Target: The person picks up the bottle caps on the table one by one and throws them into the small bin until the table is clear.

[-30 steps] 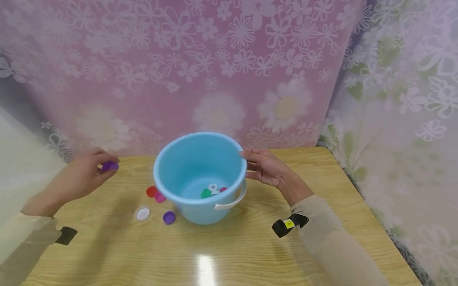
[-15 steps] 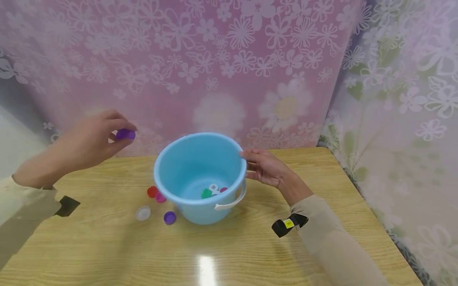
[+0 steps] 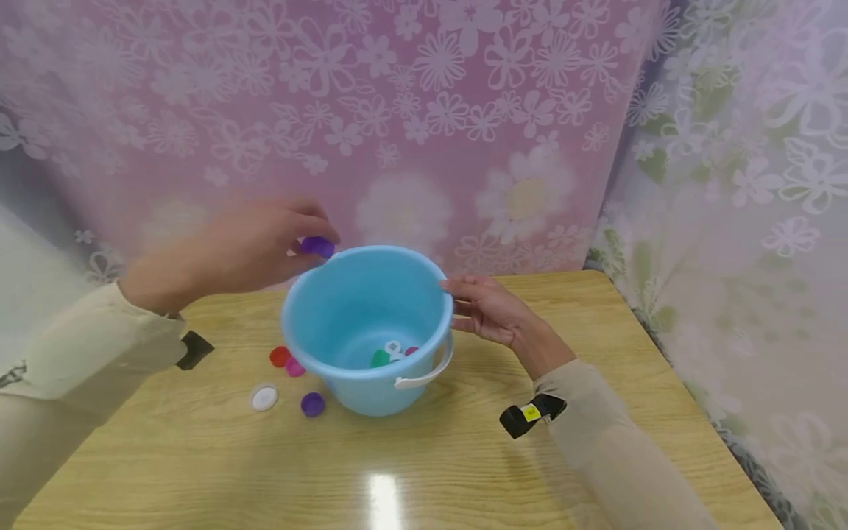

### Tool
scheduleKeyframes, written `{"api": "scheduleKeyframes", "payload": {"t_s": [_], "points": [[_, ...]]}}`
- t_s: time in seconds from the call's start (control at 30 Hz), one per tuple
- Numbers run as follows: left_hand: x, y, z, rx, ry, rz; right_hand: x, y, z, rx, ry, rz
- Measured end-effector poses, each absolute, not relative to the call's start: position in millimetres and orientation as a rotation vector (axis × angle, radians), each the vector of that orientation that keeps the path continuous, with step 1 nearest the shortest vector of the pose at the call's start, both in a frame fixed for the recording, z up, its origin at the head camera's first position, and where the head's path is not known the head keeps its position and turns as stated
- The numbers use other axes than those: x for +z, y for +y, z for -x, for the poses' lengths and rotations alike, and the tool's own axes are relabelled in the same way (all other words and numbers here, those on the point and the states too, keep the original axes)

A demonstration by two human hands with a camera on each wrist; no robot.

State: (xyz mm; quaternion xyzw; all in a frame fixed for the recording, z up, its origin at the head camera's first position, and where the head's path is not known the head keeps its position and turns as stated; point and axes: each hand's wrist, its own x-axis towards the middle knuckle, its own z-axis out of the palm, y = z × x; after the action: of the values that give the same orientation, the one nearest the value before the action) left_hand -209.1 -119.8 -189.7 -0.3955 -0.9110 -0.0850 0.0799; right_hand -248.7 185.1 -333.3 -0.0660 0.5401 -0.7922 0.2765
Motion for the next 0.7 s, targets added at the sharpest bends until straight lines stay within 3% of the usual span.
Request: {"api": "scheduleKeyframes", "payload": {"t_s": [0.7], "points": [[-240.9, -81.2, 219.0, -0.228, -2.831, 1.383, -333.7, 186.9, 247.5, -2.134, 1.437, 0.180]]}}
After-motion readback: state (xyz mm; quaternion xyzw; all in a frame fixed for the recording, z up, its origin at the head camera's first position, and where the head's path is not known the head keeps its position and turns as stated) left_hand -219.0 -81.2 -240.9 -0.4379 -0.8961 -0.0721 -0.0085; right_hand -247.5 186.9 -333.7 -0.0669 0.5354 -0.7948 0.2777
